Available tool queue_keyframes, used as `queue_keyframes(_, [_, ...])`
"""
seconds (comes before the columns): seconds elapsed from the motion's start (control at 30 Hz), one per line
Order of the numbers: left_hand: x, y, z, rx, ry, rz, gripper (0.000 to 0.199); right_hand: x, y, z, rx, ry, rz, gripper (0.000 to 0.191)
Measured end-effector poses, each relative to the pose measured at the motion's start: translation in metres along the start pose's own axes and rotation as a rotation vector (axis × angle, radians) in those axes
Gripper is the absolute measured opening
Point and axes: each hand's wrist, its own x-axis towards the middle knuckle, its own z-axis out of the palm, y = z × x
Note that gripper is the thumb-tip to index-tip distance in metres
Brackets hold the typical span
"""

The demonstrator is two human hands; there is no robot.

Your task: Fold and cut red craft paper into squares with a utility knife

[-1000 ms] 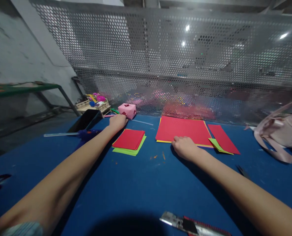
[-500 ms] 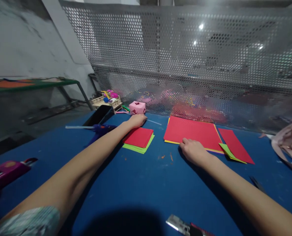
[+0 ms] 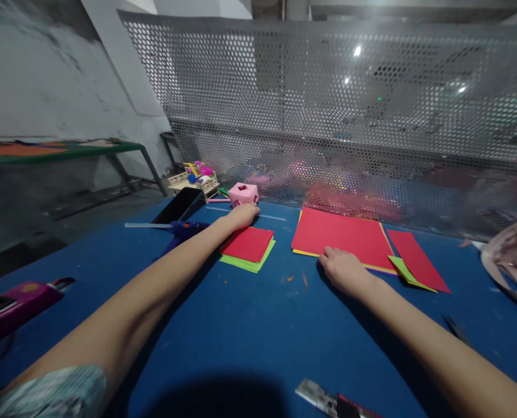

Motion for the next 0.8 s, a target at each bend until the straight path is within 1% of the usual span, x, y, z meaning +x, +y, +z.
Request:
queue_keyframes(0.33, [-0.008, 0.004, -0.005, 0.006, 0.014, -0.037, 0.034, 0.000, -0.001, 0.001, 0.005, 0.016, 0.000, 0.028])
queue_keyframes(0.43, [-0.013, 0.007, -0.012, 0.001, 0.035, -0.037, 0.034, -0.003, 0.000, -0.001, 0.025, 0.019, 0.013, 0.026])
queue_keyframes(0.5, [-0.018, 0.011, -0.019, -0.012, 0.064, -0.028, 0.034, -0.005, 0.005, -0.004, 0.042, 0.028, 0.041, 0.026])
queue_keyframes(0.57, [-0.025, 0.021, -0.029, -0.040, 0.101, 0.002, 0.030, -0.008, 0.012, -0.007, 0.060, 0.048, 0.093, 0.027])
queue_keyframes(0.63, [-0.032, 0.038, -0.039, -0.083, 0.134, 0.072, 0.024, -0.011, 0.020, -0.007, 0.080, 0.071, 0.156, 0.030])
queue_keyframes(0.73, [-0.044, 0.073, -0.046, -0.166, 0.149, 0.234, 0.026, -0.013, 0.030, -0.001, 0.113, 0.085, 0.235, 0.033])
queue_keyframes(0.8, [-0.050, 0.095, -0.044, -0.217, 0.136, 0.339, 0.026, -0.013, 0.034, 0.007, 0.136, 0.079, 0.266, 0.032])
